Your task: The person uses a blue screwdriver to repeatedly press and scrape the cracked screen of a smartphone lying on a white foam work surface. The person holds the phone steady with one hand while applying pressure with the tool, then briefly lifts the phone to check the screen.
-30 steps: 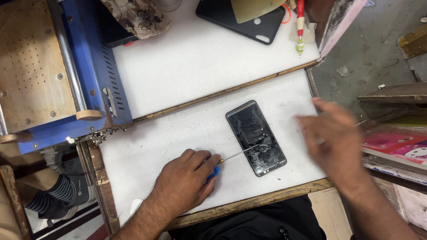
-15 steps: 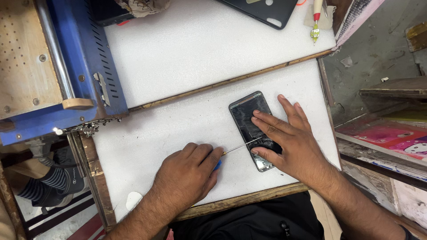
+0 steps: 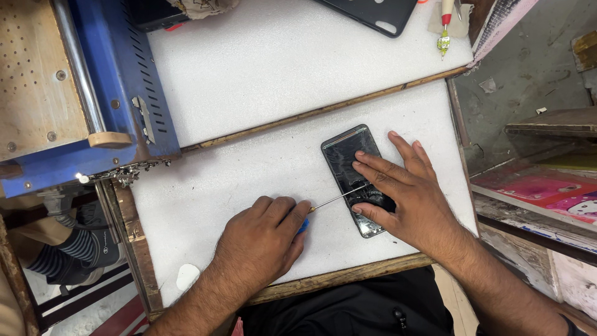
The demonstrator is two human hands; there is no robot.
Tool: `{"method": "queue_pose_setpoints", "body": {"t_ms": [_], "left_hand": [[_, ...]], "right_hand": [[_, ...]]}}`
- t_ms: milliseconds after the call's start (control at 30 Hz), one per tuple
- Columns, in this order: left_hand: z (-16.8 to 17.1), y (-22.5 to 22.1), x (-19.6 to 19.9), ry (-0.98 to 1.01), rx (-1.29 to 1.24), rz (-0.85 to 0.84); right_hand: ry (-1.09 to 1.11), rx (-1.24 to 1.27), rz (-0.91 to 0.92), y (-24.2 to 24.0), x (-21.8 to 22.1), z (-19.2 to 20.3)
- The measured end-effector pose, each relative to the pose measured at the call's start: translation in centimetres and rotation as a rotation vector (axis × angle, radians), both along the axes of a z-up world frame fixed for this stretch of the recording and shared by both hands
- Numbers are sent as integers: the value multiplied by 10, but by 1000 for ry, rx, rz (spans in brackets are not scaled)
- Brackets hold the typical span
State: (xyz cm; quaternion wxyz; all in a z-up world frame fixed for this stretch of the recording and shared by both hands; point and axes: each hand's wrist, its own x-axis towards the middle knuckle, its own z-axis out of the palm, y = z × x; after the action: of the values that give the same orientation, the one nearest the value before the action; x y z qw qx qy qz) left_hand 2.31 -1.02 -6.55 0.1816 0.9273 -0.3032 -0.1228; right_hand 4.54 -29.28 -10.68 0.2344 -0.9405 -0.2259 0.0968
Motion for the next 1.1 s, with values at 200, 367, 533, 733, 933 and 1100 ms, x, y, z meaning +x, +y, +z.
{"method": "queue_pose_setpoints", "body": {"t_ms": [200, 367, 533, 733, 933, 1100], "left_hand": [[1, -1, -1, 7, -7, 25], [2, -2, -2, 7, -12, 44], [2, -2, -2, 45, 5, 67], [3, -2, -3, 47, 4, 91], [2, -2, -4, 59, 7, 113], [2, -3, -5, 23, -7, 127]], "right_hand": [[-6, -9, 2, 0, 0, 0], [4, -15, 0, 0, 0, 0], [-4, -14, -1, 1, 0, -1], [3, -15, -5, 1, -1, -1], [6, -16, -7, 1, -1, 0], [2, -22, -5, 1, 0, 1]]}}
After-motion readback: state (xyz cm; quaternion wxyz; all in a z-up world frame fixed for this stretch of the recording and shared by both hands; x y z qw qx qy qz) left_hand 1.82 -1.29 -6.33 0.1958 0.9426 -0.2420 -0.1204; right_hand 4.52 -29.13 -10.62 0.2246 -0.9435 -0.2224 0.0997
